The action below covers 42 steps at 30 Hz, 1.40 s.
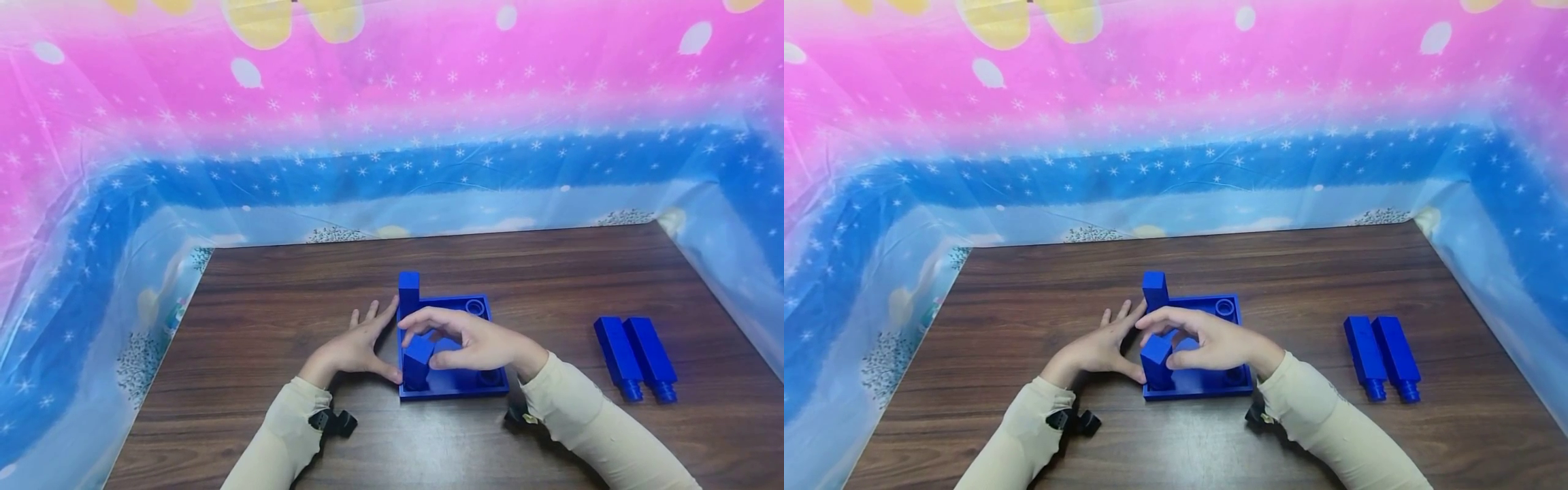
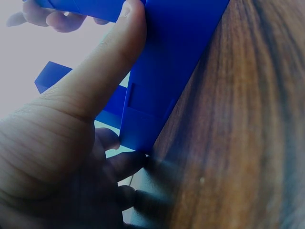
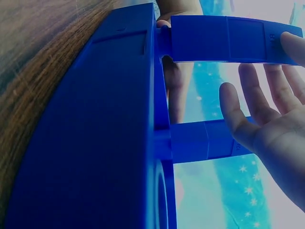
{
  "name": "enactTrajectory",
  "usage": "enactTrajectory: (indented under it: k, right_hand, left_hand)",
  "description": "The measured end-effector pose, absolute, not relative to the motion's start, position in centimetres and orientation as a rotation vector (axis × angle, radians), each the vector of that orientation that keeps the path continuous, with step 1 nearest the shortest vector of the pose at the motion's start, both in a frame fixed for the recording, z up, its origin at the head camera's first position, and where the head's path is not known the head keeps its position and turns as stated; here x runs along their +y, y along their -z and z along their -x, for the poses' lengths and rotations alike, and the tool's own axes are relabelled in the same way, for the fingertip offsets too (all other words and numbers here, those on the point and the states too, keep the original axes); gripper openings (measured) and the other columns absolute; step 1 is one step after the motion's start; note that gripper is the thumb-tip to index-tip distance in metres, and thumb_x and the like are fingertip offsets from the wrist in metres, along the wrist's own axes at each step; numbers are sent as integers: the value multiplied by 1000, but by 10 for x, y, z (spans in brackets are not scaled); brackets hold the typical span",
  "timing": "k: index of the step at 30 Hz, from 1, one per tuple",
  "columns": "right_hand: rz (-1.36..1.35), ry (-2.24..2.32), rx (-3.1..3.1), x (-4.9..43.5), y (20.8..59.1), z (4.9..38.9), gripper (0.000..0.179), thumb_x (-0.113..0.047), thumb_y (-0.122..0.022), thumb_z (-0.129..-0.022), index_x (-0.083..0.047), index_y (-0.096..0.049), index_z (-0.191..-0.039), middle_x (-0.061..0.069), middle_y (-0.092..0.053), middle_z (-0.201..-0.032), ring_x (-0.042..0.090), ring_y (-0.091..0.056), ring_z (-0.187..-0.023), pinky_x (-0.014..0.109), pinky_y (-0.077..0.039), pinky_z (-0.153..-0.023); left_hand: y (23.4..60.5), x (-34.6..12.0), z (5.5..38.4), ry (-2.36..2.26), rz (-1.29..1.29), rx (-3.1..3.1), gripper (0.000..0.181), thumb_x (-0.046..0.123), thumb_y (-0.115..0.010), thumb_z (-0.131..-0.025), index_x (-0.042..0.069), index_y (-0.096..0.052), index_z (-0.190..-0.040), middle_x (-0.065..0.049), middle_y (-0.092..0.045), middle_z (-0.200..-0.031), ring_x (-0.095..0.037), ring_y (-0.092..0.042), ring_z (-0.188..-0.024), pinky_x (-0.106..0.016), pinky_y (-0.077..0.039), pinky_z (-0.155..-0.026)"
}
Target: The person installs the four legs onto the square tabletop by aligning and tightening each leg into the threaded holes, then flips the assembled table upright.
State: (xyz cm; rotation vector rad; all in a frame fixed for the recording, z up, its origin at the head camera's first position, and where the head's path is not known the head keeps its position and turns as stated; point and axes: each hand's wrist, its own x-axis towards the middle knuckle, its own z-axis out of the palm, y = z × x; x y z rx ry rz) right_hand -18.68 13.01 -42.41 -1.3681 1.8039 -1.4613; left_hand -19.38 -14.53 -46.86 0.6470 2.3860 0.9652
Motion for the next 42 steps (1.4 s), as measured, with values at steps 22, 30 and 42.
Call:
enactTrajectory:
  k: [22,30,42]
  right_hand:
    - [1302,1476,1911,128,422,185,57,-5,-73,-96,-4,-52,-149,12,-66,-131,23,-62,-122,44,-56,-98]
    - [1331,1469,1943,126,423,184,59,-6,-77,-94,-4,-53,-147,18,-65,-133,23,-62,-120,45,-58,-91]
    - [1325,1440,2003,126,423,183,58,-8,-79,-94,-8,-56,-147,10,-66,-135,22,-63,-120,52,-59,-89]
  left_hand:
    - [468,-146,194,-964,-647,2384,139,42,-97,-75,19,1,-171,-11,-1,-177,-32,20,-159,-61,19,-123]
    - [470,-147,194,-950,-638,2384,147,46,-99,-69,21,4,-171,-12,3,-176,-33,21,-159,-63,16,-123]
    - [470,-148,192,-932,-711,2391,155,65,-95,-64,18,8,-170,-10,3,-177,-34,20,-160,-62,18,-123]
